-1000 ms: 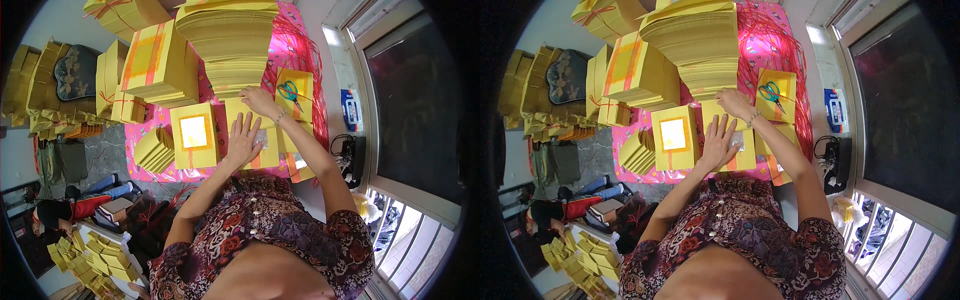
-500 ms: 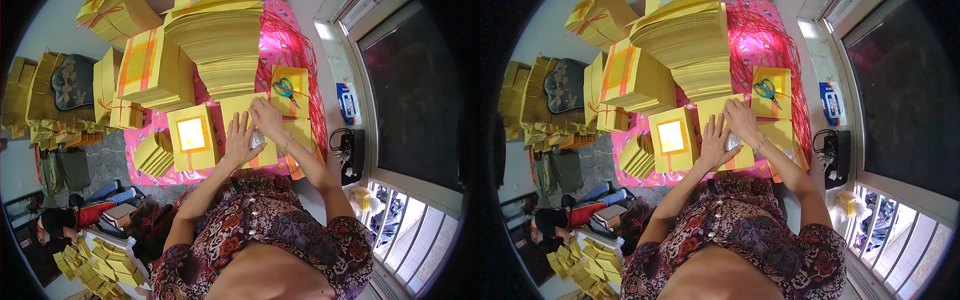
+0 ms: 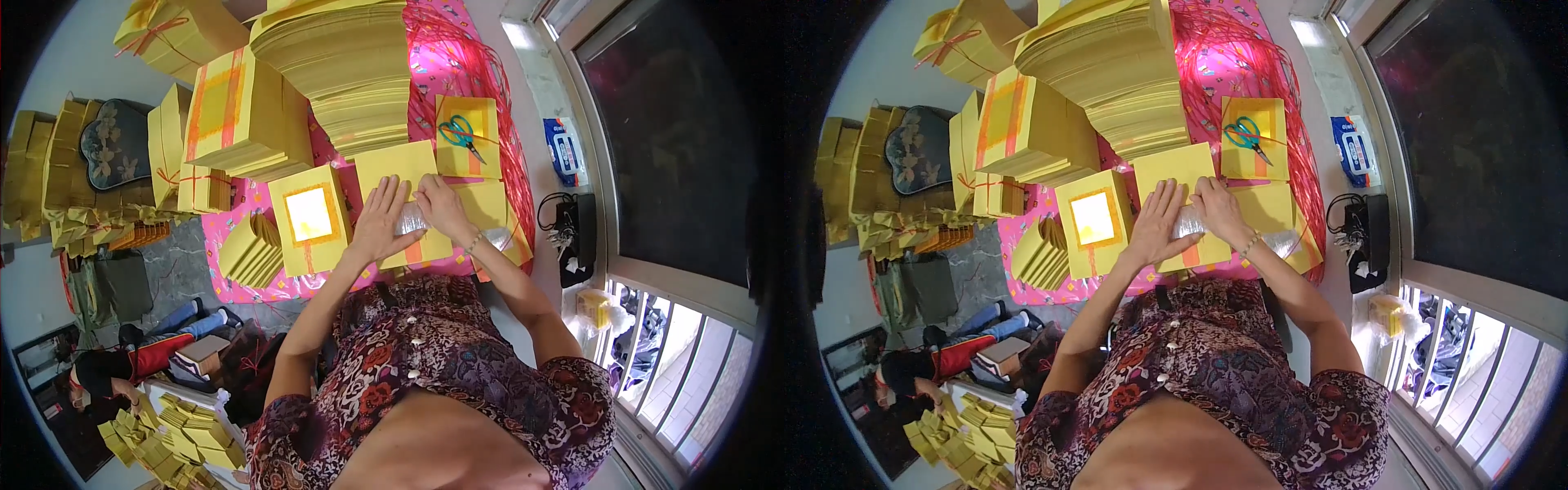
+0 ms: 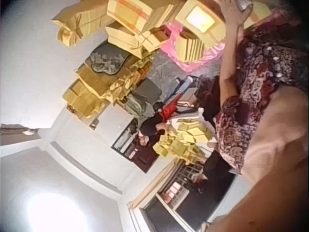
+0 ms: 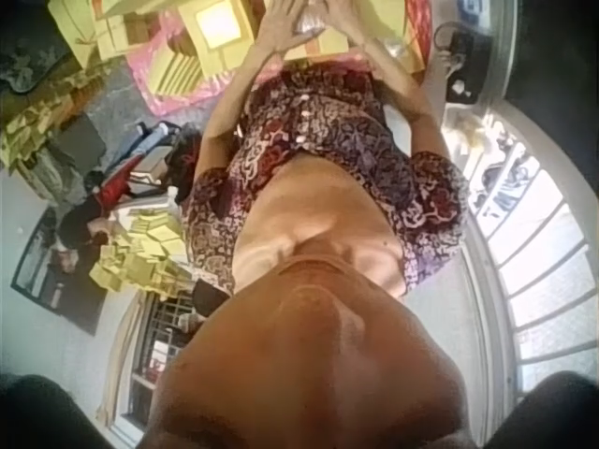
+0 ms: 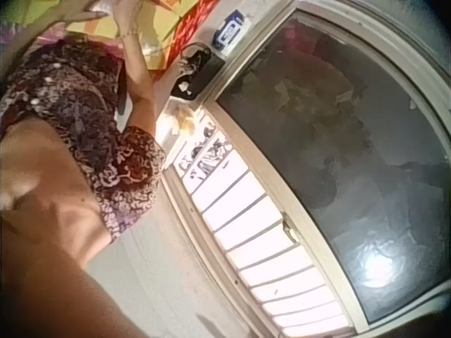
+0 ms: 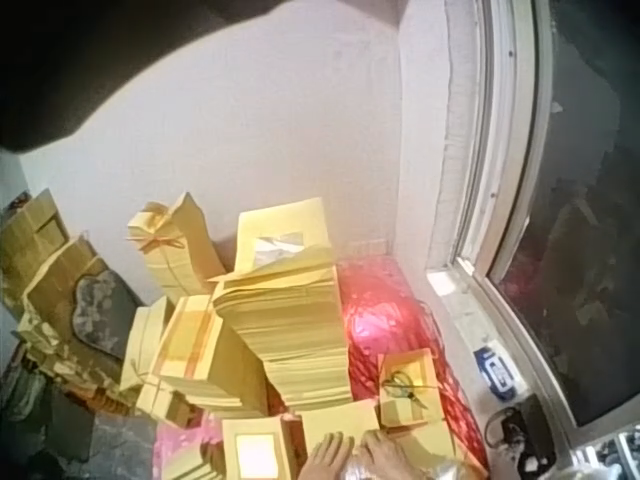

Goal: Inspecting and organizing stacks of yellow ritual paper sheets.

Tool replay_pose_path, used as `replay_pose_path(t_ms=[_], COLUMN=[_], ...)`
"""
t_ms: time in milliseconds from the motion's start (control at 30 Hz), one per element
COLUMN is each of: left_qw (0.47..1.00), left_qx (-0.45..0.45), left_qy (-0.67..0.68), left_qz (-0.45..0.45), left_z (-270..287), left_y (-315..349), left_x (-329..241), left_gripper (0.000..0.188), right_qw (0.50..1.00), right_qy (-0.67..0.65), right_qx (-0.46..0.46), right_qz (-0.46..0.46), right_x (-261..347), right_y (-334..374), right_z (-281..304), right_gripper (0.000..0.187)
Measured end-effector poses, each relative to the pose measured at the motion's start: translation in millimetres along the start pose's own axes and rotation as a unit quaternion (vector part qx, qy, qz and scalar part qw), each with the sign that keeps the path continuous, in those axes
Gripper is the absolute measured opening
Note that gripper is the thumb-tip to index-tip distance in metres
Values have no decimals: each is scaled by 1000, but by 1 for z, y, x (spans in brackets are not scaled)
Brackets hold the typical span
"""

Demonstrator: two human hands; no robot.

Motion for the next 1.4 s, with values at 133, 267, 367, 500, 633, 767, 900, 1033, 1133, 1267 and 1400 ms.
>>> replay_pose_path(t_ms=[133,267,367,500,633,767,900,1033,1133,1267,1400], left_qw=[999,998,998,998,997,999,999,992,985,975,966], left_qx=[14,15,19,39,72,43,-22,-53,-94,-130,-156], left_qy=[-45,-56,-48,-48,6,29,-16,-104,-126,-156,-179], left_qz=[-20,-19,-18,-6,19,4,-23,-51,-71,-88,-100], left_z=[5,3,1,-2,2,11,25,28,31,41,48], left_y=[5,6,6,6,5,0,-8,-17,-17,-20,-23], left_x=[4,5,8,13,23,23,16,16,14,1,-5], left_gripper=[96,96,96,97,93,81,63,57,58,59,60], right_qw=[999,995,995,996,997,984,966,971,982,979,873], right_qy=[45,96,82,78,51,116,178,155,110,45,-327], right_qx=[3,23,40,37,32,32,20,25,-51,-191,50], right_qz=[-5,-15,-37,-28,39,130,187,180,148,-46,-358], right_x=[1,1,1,1,12,25,28,27,32,-11,-55], right_y=[2,2,2,1,-1,-6,-10,-15,-19,-19,-12], right_z=[-7,-11,-11,-7,5,9,8,12,32,55,7], right_gripper=[16,18,18,18,30,43,40,35,39,50,42])
Point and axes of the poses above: each hand's wrist, its own y-axis away from the middle knuckle, its own z-axis out of the back of the hand, x = y × z, the point moved 9 cm from there along -y, towards the middle knuckle, and after that the axes turned 10 degrees about y, right-handed, at the moved point
